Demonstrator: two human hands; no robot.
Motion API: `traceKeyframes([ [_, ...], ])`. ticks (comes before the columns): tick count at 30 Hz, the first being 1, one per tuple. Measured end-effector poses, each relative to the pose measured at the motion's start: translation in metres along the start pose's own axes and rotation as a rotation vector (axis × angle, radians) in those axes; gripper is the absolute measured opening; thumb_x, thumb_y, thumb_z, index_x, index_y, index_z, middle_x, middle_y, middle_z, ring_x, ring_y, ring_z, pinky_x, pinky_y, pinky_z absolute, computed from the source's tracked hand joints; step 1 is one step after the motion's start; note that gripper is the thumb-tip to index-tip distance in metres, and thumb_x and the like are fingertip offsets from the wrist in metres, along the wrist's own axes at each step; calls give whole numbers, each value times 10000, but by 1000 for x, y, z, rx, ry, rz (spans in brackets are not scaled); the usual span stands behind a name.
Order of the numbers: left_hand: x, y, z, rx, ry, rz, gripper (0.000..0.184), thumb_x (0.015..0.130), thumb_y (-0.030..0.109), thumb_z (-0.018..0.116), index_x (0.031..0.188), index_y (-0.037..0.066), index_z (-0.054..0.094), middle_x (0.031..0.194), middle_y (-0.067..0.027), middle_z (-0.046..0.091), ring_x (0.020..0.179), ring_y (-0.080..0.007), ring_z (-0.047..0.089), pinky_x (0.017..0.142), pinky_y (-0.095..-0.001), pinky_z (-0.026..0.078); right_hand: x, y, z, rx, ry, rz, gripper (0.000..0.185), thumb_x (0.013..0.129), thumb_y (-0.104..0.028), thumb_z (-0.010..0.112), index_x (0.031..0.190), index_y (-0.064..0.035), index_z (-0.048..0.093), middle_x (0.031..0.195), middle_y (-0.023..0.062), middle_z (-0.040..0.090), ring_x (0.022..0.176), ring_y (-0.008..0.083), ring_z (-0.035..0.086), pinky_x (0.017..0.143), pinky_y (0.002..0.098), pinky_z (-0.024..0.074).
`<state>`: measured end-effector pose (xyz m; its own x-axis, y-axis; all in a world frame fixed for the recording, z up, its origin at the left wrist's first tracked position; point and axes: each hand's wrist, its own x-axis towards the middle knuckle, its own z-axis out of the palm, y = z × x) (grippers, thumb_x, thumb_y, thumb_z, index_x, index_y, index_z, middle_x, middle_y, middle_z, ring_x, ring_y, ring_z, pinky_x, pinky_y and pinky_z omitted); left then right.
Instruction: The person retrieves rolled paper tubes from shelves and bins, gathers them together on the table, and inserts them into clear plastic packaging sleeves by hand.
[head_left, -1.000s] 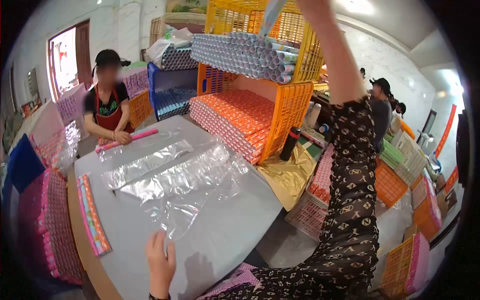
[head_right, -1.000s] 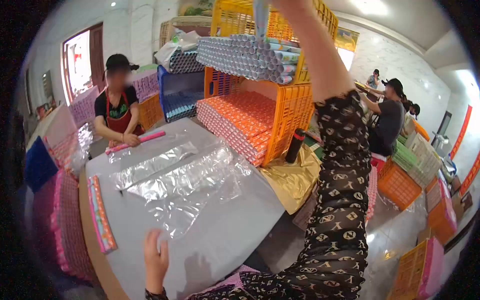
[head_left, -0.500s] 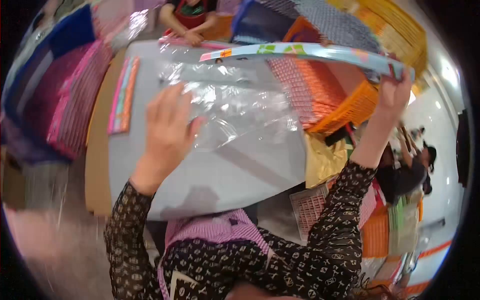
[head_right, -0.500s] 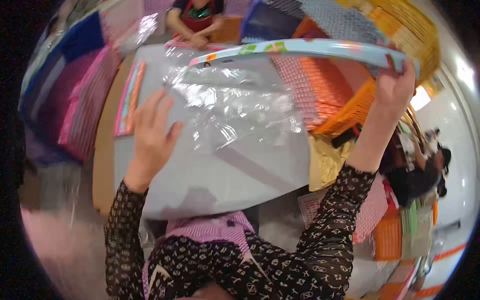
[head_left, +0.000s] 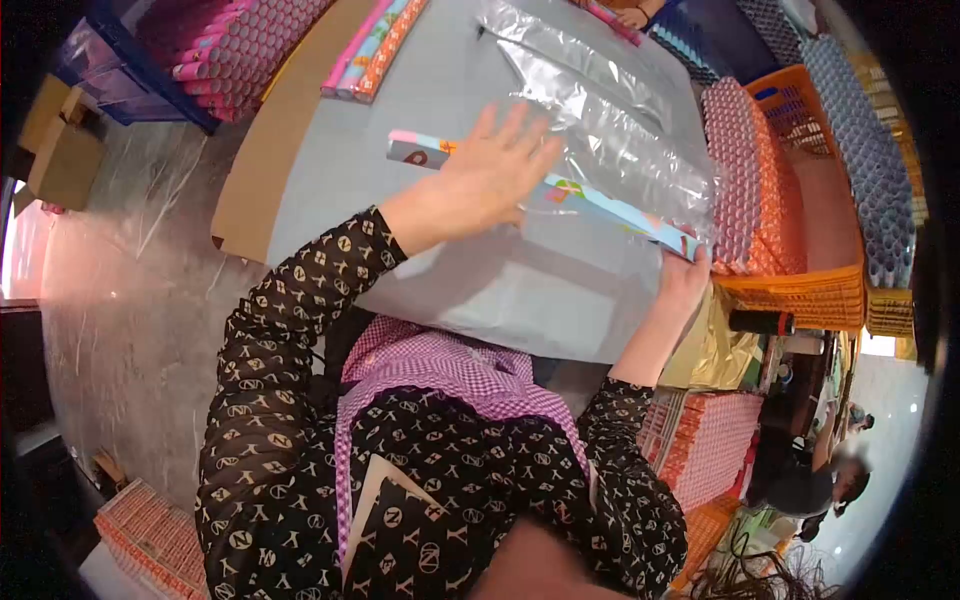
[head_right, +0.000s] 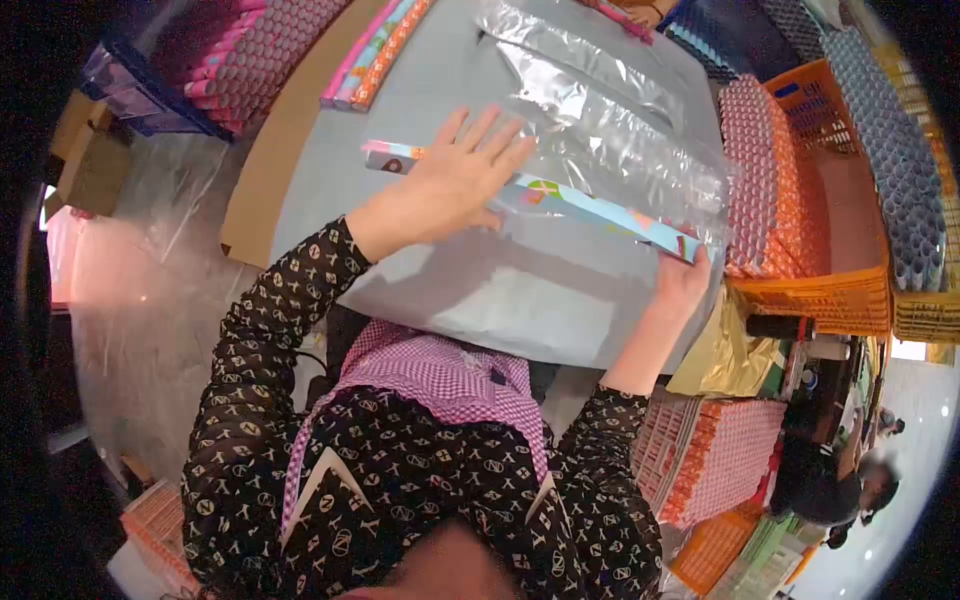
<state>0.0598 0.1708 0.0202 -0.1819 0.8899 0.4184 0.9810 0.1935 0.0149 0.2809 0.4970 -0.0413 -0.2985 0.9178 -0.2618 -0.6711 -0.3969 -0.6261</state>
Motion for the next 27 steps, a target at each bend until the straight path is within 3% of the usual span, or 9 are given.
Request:
traceKeyframes([
  [3, -8, -7, 28, -24, -152, 19, 703, 739, 276, 757, 1312, -19, 478, 1127, -168, 620, 1142, -313, 572, 1018, -478, 391, 4, 12, -27, 110, -11, 100, 360, 993, -191, 364, 1188, 92, 471, 1183, 278, 549, 1179, 437, 497, 1062, 680, 324],
  [4, -8, -7, 28, -31, -159, 22, 703, 739, 276, 757, 1312, -19, 478, 1127, -168, 620, 1142, -313, 572, 1018, -478, 391, -3, 19, -24, 67, 72, 63, 362, 994, -185, 371, 1210, 91, 461, 1203, 269, 542, 1191, 427, 494, 1069, 674, 315],
  [6, -7, -5, 25, 92, -324, 40, 433, 785, 151, 639, 1169, -28, 552, 912, -104, 619, 926, -242, 612, 857, -406, 444, -13, 27, -23, 21, 163, 26, 366, 995, -178, 379, 1232, 91, 452, 1222, 261, 534, 1203, 416, 491, 1076, 668, 307],
  [7, -9, -5, 27, 87, -330, 45, 433, 785, 151, 639, 1169, -28, 552, 912, -104, 619, 926, -242, 612, 857, -406, 444, -14, 30, -26, 67, 218, 54, 373, 996, -174, 381, 1248, 95, 436, 1249, 251, 520, 1222, 409, 478, 1078, 661, 307],
  [9, -15, -6, 34, 174, -55, 124, 157, 757, 125, 588, 884, 35, 575, 820, -73, 604, 782, -204, 603, 754, -355, 422, -13, 33, -35, 113, 285, 81, 380, 997, -170, 384, 1264, 99, 420, 1277, 241, 506, 1241, 402, 465, 1079, 655, 308],
  [15, -26, -11, 61, 197, 143, 141, 222, 787, 127, 563, 972, 8, 592, 836, -75, 587, 806, -209, 589, 758, -344, 436, -14, 48, -66, 96, 307, 228, 428, 1014, -189, 333, 1356, 69, 345, 1342, 240, 466, 1303, 404, 406, 1078, 646, 308],
  [18, -41, -16, 74, 117, 65, 147, 316, 807, 125, 541, 1084, -24, 572, 907, -97, 593, 857, -237, 589, 791, -362, 449, -18, 56, -76, 126, 382, 197, 446, 1023, -197, 310, 1376, 75, 321, 1367, 239, 451, 1318, 412, 393, 1088, 649, 291],
  [24, -70, -20, 81, -96, -133, 107, 315, 854, 140, 560, 1125, -19, 543, 953, -132, 602, 906, -291, 593, 821, -409, 458, -52, 56, -82, 49, 207, 353, 564, 1035, -361, 426, 1353, 92, 317, 1401, 283, 407, 1312, 426, 413, 1081, 612, 352],
  [27, -73, -26, 81, -160, -221, 50, 293, 883, 162, 584, 1117, -9, 538, 947, -149, 608, 920, -313, 597, 829, -421, 462, -82, 45, -86, -234, 147, 460, 587, 999, -390, 533, 1321, 80, 389, 1338, 288, 471, 1253, 405, 487, 1054, 551, 421],
])
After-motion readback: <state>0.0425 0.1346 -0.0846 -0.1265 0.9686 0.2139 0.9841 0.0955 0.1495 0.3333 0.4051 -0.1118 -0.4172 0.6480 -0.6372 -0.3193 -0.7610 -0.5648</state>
